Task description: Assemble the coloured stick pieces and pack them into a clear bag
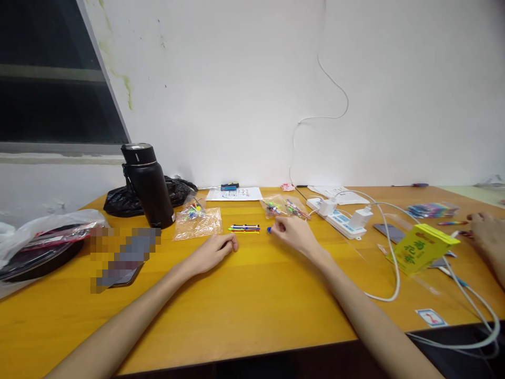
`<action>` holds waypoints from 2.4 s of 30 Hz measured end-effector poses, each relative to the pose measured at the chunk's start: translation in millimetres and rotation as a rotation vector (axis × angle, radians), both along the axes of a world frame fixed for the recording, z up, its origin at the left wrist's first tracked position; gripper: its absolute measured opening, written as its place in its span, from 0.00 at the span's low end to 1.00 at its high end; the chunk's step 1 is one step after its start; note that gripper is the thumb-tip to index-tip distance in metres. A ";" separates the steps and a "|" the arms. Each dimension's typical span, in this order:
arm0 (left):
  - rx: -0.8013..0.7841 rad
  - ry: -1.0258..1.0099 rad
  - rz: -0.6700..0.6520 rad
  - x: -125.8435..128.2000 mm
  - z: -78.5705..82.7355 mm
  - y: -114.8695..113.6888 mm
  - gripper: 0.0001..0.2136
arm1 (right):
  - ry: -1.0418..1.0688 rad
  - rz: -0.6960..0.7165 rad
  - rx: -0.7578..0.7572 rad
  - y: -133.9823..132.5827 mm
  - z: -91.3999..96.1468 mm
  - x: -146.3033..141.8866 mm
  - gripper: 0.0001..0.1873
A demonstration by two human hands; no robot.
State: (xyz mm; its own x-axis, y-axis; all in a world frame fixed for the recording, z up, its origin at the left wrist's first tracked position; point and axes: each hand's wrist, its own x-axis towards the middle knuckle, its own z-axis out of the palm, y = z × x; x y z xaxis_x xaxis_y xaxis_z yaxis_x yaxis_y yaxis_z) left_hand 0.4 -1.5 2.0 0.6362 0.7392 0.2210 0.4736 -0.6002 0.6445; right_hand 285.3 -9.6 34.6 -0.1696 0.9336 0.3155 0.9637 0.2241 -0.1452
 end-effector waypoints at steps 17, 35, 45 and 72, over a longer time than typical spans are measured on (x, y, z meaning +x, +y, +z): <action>0.002 0.024 0.008 -0.6 0.1 -0.1 0.14 | -0.023 -0.201 -0.140 2.5 0.6 19.9 0.13; -0.335 -0.325 -0.099 7.0 -6.4 1.9 0.12 | 0.424 0.418 0.082 -6.2 2.2 -16.6 0.10; -0.553 -0.510 -0.126 12.7 -9.4 2.3 0.14 | 0.388 0.559 0.042 -14.3 -22.1 -49.2 0.08; -0.723 -0.761 0.094 13.0 -21.7 17.1 0.15 | -0.133 0.085 0.237 14.2 -40.0 -22.8 0.13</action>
State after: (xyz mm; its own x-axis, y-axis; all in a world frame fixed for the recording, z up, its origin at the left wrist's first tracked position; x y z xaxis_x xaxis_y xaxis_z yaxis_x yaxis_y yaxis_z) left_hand 13.4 15.6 -19.7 0.4482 0.8936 0.0252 -0.1819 0.0636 0.9813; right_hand 262.5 4.6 -5.4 -0.2988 0.8170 0.4932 0.9469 0.3179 0.0471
